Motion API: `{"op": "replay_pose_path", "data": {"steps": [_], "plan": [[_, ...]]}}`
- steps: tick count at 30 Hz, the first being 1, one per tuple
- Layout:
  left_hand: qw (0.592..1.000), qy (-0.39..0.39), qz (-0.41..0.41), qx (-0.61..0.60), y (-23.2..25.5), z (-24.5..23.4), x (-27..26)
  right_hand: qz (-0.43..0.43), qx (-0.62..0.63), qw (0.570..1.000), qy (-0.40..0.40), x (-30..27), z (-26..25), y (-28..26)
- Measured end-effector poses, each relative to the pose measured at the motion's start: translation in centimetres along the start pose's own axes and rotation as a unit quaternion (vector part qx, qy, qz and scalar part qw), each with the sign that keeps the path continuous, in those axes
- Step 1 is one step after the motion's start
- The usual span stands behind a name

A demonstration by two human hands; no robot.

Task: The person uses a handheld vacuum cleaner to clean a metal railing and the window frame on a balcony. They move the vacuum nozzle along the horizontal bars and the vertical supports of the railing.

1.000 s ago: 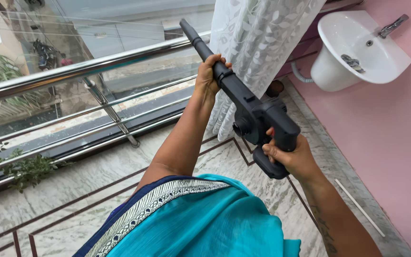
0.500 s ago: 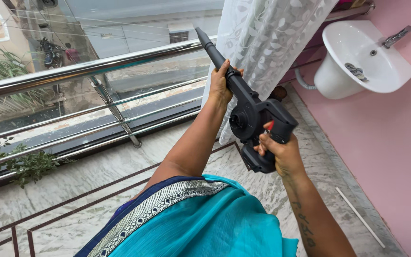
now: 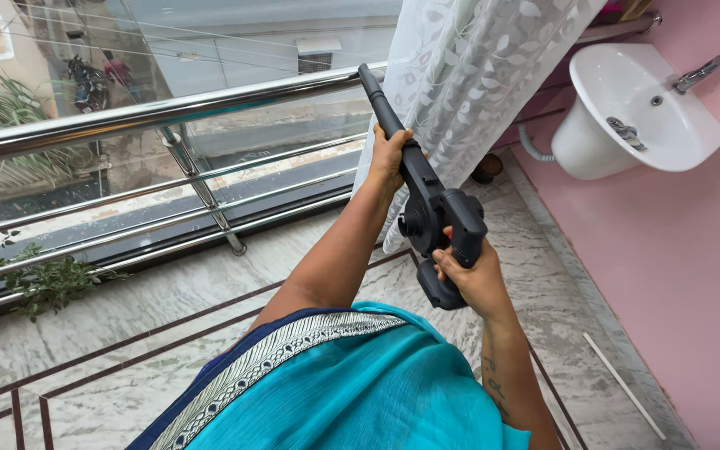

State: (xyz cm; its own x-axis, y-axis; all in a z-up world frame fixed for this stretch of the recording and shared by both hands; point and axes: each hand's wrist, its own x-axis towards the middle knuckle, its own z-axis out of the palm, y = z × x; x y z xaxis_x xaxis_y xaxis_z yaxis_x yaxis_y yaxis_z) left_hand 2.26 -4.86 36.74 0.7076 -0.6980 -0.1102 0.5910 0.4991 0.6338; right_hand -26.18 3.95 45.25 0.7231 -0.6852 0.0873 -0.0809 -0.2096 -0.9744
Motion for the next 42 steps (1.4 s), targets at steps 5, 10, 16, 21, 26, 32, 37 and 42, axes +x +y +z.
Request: {"op": "replay_pose_path", "data": {"steps": [5, 10, 16, 21, 26, 32, 37, 42], "plan": [[0.999, 0.019, 0.023, -0.014, 1.8, -2.4, 0.5, 0.012, -0.048, 0.999, -0.002, 0.9, 3.6, 1.1], [0.999, 0.024, 0.018, -0.013, 3.2, -4.2, -1.2, 0.028, -0.054, 0.998, -0.006, -0.4, 5.0, 1.0], [0.999, 0.047, 0.0, 0.024, 1.0, -1.5, 0.3, 0.021, -0.04, 0.999, 0.019, 0.2, 3.3, -0.2], [0.996, 0.076, 0.047, 0.012, 4.5, -5.5, 1.7, 0.032, -0.075, 0.997, -0.016, 1.9, 6.1, -1.2], [0.995, 0.088, 0.046, 0.015, 6.7, -8.3, 0.3, 0.032, -0.051, 0.997, -0.046, 1.3, 7.5, -0.6], [0.987, 0.099, 0.127, 0.007, 0.5, -5.6, 1.8, 0.042, -0.042, 0.998, -0.021, 0.3, 2.4, -0.6], [0.997, 0.071, 0.022, 0.007, 4.7, -5.6, -1.7, 0.037, -0.072, 0.995, -0.052, -0.4, 4.6, -0.7], [0.998, 0.06, 0.022, 0.004, 7.6, -6.1, -3.2, 0.049, -0.039, 0.996, -0.06, -0.2, 4.7, 0.1]]}}
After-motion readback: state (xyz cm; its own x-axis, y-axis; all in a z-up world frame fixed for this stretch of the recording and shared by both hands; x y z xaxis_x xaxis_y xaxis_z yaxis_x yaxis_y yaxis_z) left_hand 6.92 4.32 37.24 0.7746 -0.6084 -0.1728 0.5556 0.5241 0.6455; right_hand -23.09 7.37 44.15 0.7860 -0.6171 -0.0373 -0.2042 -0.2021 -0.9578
